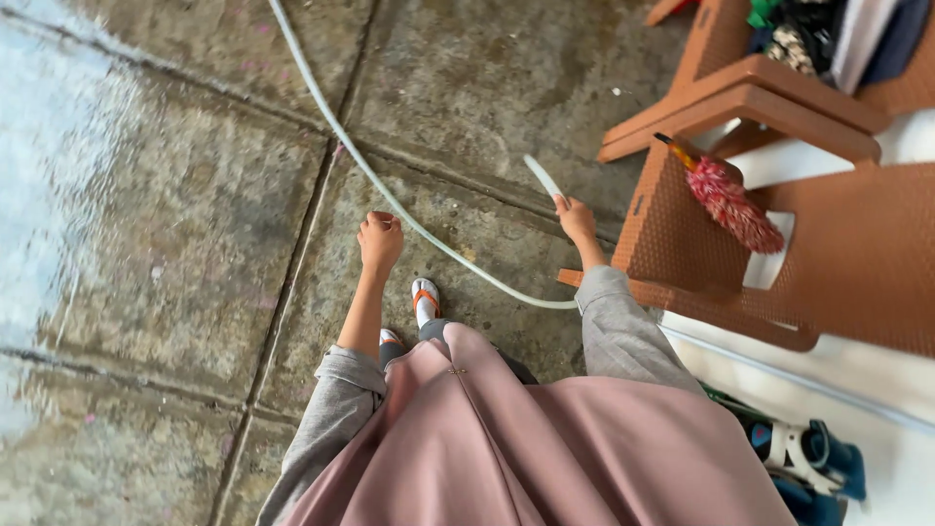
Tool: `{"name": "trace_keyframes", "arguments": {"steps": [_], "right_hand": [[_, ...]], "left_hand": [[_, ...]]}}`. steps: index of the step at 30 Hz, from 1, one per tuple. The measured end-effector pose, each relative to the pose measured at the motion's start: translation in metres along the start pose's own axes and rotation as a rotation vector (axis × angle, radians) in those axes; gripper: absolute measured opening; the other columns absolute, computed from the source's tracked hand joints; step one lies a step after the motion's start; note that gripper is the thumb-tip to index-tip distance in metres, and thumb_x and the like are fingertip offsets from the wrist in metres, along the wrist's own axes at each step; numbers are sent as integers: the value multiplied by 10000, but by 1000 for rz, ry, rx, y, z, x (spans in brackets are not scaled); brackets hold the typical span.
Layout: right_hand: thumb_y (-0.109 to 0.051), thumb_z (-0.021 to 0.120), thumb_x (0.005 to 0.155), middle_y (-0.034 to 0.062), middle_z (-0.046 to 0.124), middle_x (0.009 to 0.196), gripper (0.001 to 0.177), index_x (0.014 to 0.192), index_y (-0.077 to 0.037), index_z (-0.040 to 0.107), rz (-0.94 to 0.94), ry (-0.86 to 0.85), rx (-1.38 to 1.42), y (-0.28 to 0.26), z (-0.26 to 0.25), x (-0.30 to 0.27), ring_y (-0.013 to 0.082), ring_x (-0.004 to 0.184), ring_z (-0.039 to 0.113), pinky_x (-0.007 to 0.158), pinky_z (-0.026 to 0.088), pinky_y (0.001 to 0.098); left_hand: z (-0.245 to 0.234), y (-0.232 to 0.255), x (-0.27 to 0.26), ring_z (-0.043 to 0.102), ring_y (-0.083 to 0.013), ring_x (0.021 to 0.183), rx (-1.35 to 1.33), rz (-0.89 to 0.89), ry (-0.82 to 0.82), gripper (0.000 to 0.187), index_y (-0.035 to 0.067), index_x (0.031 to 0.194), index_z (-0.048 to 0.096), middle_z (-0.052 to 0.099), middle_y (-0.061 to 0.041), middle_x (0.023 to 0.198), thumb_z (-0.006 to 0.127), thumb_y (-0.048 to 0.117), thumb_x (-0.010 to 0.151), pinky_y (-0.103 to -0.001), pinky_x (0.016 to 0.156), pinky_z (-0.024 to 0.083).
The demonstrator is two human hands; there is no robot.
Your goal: Washing the entryway floor using a water hose.
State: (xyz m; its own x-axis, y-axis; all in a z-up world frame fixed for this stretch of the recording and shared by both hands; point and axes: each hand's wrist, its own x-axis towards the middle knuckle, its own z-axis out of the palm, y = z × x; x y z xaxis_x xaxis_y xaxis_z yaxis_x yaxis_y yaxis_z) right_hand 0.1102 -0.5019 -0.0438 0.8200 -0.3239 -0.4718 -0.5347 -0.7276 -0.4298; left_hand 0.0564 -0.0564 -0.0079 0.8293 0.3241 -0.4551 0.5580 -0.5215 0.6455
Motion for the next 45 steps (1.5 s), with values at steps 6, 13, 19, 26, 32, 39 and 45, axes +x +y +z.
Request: {"name": "trace_keyframes", "arguments": {"steps": [6,13,19,26,32,39,45], "right_hand": [[-654,517,976,70,721,805,578,992,-118,730,247,187,147,59,-36,3,264,667,701,591,567,433],[-700,419,1048,189,725,924,714,1036,-39,688,447,358,26,126,-74,4,355,769,706,653,554,487],[-679,376,1030,222,732,996,677,1115,-77,676,562,453,38,110,-84,-13,423,936,716,771,564,562],[-672,401,1037,236,690,1158,661,1198,-88,668,422,415,-109,105,-31,41,473,1070,653,863,525,592],[-699,419,995,225,692,1163,671,1214,-113,664,400,372,-89,9,0,70,462,1084,643,874,523,579],[-658,415,1055,242,718,1054,645,1154,-76,674,194,326,-119,-83,-2,143,483,1001,668,824,533,583],[-651,434,1048,226,723,1027,612,1166,-105,682,20,399,-161,-153,-25,221,474,950,672,793,529,575]], "left_hand": [[35,32,28,524,-352,1177,42,141,-44,284,80,1151,605,685,-109,1088,616,289,959,-470,1070,370],[51,73,52,525,-388,1168,81,208,-119,268,95,1137,612,651,-146,1162,621,270,934,-479,1075,366],[59,95,92,513,-395,1196,116,320,-177,271,85,1139,611,628,-181,1176,613,272,944,-488,1077,371],[27,129,130,520,-378,1167,107,248,-238,268,97,1124,632,635,-156,1169,635,281,930,-478,1048,394],[-62,264,118,670,-220,845,-600,285,-343,491,41,1310,514,612,-85,1191,476,449,1040,-466,906,521],[-245,424,-39,698,-358,912,-1386,561,-1396,821,22,1495,331,509,-128,1158,269,735,1092,-451,985,457],[-259,392,-80,552,-224,1141,-1462,188,-1961,1013,5,1535,232,508,-166,1247,250,831,950,-376,1080,416]]}}
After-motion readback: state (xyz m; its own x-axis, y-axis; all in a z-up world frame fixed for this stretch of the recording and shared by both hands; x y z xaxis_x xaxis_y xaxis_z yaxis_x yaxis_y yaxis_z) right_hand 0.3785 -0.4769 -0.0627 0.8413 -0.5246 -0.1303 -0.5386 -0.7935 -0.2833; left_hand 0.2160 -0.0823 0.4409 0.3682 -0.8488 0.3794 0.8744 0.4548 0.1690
